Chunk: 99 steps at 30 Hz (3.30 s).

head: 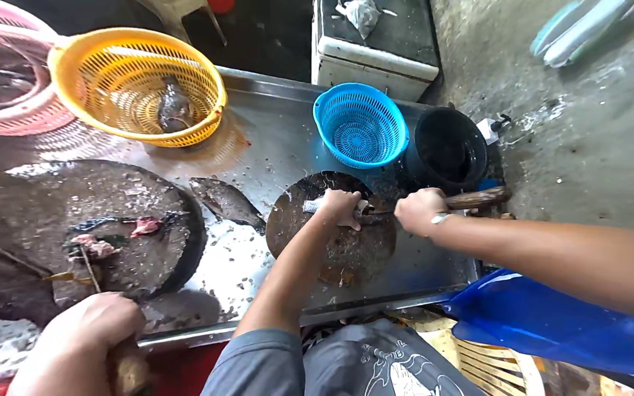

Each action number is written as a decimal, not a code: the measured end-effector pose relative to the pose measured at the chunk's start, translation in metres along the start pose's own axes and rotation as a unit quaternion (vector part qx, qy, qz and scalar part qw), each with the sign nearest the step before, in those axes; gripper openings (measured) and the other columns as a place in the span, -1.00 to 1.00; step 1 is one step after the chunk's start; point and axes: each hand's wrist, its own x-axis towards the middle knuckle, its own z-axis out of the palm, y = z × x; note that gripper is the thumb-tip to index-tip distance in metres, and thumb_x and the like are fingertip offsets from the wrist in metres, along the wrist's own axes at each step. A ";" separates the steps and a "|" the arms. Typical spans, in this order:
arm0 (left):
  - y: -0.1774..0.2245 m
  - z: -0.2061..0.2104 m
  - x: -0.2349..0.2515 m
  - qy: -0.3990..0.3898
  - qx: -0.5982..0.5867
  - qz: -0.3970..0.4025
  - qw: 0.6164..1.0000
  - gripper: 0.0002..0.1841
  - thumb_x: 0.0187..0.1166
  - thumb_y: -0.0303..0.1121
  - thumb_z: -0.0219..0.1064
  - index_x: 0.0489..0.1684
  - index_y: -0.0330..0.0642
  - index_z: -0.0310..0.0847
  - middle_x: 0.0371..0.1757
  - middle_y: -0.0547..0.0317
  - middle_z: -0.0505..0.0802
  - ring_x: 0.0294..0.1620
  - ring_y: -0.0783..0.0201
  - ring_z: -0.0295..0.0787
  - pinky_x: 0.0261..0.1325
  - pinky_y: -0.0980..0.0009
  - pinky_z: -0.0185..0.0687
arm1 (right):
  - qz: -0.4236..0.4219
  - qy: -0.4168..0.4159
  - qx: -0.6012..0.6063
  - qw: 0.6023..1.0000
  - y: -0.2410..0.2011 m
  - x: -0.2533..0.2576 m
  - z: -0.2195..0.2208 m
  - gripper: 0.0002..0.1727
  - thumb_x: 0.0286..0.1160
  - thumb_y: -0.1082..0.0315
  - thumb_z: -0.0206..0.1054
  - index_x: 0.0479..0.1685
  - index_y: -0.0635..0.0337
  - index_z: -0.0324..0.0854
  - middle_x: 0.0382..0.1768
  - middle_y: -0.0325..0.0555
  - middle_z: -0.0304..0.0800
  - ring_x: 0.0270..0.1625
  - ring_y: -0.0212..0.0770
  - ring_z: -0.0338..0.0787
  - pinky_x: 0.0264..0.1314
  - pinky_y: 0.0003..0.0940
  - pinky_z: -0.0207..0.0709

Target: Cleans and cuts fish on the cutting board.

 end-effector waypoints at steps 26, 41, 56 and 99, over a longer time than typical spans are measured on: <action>0.055 0.008 -0.025 0.074 0.124 0.049 0.988 -0.41 0.23 -0.43 0.64 0.34 0.17 0.70 0.27 0.10 0.83 0.48 -0.14 0.59 0.56 -0.40 0.20 | 0.118 -0.029 0.554 0.823 0.026 0.067 0.192 -0.37 0.92 -0.08 -0.12 0.44 0.35 0.49 0.20 0.30 0.71 0.15 0.12 0.80 0.22 0.11 0.64; 0.094 0.074 -0.017 0.174 -0.120 -0.142 0.967 -0.18 0.55 0.37 0.23 0.73 0.06 0.35 0.79 -0.24 0.30 0.78 -0.33 0.15 0.72 -0.31 0.11 | 0.074 -0.066 0.705 0.703 -0.008 0.030 0.221 -0.45 0.91 -0.09 -0.09 0.61 0.09 0.30 -0.33 0.08 0.58 -0.56 -0.09 0.62 -0.49 -0.15 0.61; 0.099 0.075 -0.009 0.151 -0.141 -0.208 0.956 -0.05 0.49 0.41 0.23 0.80 -0.03 0.21 0.79 -0.38 0.23 0.79 -0.37 0.11 0.71 -0.33 0.10 | 0.047 -0.093 0.593 0.798 0.018 0.025 0.188 -0.46 0.91 -0.01 -0.06 0.62 0.17 0.31 0.02 0.26 0.72 -0.18 0.10 0.81 -0.11 0.06 0.70; 0.033 0.079 -0.067 0.096 -0.570 -0.217 0.786 -0.28 0.57 -0.07 0.48 0.68 -0.07 0.25 -0.04 -0.11 0.82 -0.34 0.14 0.78 -0.36 0.23 0.72 | -0.216 0.146 0.232 0.937 0.081 0.042 0.217 -0.18 0.61 0.38 0.18 0.80 -0.71 0.19 0.18 0.12 0.80 0.02 0.24 0.83 0.05 0.27 0.65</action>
